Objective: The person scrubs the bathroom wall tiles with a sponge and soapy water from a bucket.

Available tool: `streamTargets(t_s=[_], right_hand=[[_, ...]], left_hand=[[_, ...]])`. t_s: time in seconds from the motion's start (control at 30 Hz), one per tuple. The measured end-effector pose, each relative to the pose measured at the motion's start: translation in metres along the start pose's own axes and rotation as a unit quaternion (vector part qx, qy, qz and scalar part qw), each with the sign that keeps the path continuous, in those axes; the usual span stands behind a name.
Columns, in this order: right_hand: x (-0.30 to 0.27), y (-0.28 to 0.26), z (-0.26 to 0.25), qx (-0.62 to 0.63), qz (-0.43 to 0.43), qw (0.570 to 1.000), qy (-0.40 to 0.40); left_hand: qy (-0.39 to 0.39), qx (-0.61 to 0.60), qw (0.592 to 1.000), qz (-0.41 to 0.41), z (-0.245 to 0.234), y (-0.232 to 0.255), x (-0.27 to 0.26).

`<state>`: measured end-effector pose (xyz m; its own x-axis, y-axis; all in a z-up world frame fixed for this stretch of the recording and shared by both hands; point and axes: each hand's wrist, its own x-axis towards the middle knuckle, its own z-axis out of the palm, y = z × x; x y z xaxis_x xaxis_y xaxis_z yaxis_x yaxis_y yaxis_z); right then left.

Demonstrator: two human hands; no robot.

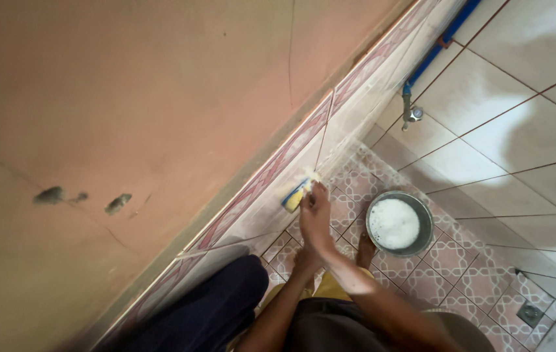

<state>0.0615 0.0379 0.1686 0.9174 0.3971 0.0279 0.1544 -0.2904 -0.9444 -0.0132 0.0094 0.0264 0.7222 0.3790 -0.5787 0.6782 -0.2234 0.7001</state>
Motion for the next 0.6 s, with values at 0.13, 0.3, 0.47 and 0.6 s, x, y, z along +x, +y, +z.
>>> streamTargets(t_s=[0.13,0.3,0.47,0.6], right_hand=[[0.003,0.026,0.016,-0.002,0.004,0.999,0.044],[0.035,0.116,0.037,-0.013,0.079,0.996,0.048],[0.029,0.097,0.031,0.012,0.031,0.998,0.055],[0.004,0.034,0.019,0.019,0.081,0.996,0.011]], left_hand=[[0.007,-0.002,1.000,0.024,0.000,0.000,0.006],[0.013,0.000,0.999,0.034,-0.006,0.003,0.003],[0.014,0.004,0.999,0.046,-0.006,0.004,0.003],[0.020,0.000,0.998,0.056,-0.004,0.002,0.008]])
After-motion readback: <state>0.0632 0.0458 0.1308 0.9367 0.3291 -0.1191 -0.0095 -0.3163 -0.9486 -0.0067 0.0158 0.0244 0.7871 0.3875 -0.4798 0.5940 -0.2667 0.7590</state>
